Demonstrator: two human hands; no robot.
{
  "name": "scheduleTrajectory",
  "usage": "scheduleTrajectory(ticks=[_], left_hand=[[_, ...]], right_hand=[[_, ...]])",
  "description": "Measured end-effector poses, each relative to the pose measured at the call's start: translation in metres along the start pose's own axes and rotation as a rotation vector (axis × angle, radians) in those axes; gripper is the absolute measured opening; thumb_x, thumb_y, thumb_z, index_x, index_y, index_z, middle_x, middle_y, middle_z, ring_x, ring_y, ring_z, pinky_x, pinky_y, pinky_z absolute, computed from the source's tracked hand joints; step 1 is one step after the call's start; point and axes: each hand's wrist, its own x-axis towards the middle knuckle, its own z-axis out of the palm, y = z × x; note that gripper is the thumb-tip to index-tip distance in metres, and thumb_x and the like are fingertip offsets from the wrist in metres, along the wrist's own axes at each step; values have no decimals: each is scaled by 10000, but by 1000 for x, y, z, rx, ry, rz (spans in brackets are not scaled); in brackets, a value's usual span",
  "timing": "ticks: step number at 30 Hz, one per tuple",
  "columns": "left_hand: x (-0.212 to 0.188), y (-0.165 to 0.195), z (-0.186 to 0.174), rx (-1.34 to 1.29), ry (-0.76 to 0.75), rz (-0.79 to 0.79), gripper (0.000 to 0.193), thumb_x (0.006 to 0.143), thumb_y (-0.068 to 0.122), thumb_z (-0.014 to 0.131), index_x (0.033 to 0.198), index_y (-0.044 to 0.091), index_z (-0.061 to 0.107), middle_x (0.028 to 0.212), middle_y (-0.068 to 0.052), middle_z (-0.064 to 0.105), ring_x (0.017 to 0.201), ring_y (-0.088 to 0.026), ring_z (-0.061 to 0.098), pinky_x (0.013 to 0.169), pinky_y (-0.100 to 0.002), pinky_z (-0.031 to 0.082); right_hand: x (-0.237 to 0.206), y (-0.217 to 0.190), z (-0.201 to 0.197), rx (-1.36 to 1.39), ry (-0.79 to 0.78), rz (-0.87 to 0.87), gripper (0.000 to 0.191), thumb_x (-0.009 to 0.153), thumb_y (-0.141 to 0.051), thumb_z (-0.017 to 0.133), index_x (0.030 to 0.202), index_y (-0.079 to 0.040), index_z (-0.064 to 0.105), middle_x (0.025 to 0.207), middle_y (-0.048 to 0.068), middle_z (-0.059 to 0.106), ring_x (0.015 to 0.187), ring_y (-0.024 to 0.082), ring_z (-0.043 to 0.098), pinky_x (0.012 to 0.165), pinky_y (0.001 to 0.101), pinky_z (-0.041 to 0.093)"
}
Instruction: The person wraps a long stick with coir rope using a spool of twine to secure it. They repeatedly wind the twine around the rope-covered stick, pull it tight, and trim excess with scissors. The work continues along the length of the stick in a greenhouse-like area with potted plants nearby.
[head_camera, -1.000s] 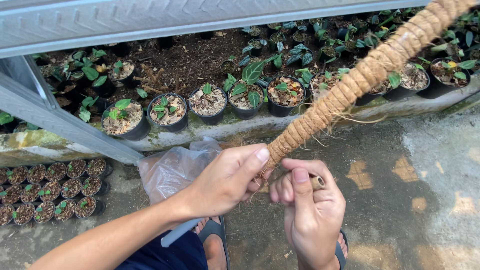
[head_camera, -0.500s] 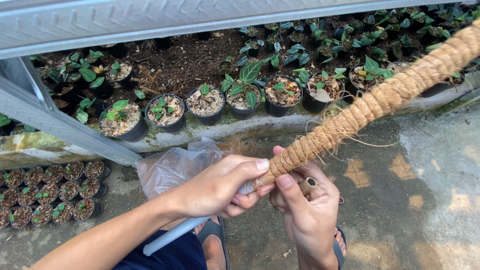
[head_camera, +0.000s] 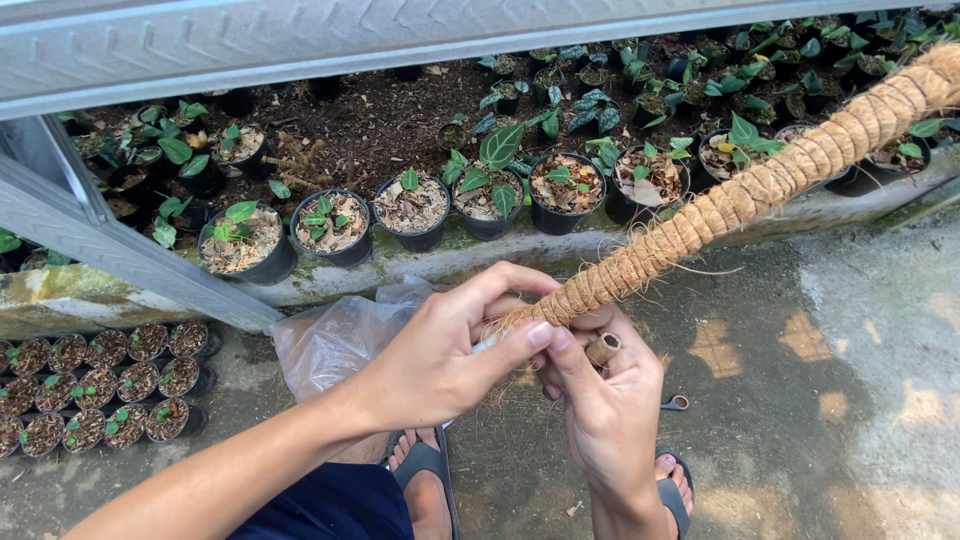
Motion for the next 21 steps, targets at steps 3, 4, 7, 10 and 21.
scheduleTrajectory(ticks=[3,4,7,10,21], left_hand=[[1,-9,-1,-323,-79,-87,412,1055,207,586,1386,-12,475,1009,-81,709,917,-115,717,811,-274,601],[1,-11,-2,-336,-82,-117,413,1057,210,593,1389,-11,487,986,-72,700,842,-99,665,728,-257,546],[2,-14,-3,-349,-73,-183,419,1052,214,606,1389,-16,512,936,-55,674,692,-70,558,560,-224,437],[3,-13,-3,-268,-36,-180,419,1028,206,611,1365,-29,530,965,-52,664,754,-65,570,599,-228,461],[5,-8,-2,41,30,-130,381,984,176,663,1303,-23,597,1089,-58,689,970,-67,650,788,-247,566]], right_hand=[[2,-2,-3,81,-57,57,183,1000,-74,636,1132,35,572,842,83,640,667,88,542,583,255,431],[2,-2,-4,96,-72,72,179,1002,-74,631,1133,33,572,845,90,645,664,84,535,584,254,428],[2,-5,-10,96,-117,105,147,1004,-67,623,1102,31,573,852,98,657,655,75,515,585,254,420],[2,-9,-17,-60,-116,100,100,999,-46,637,1009,34,577,799,74,631,634,76,499,569,258,409],[-13,-24,-4,-127,14,-14,150,1003,-8,610,904,-22,498,669,41,533,592,89,463,543,269,384]])
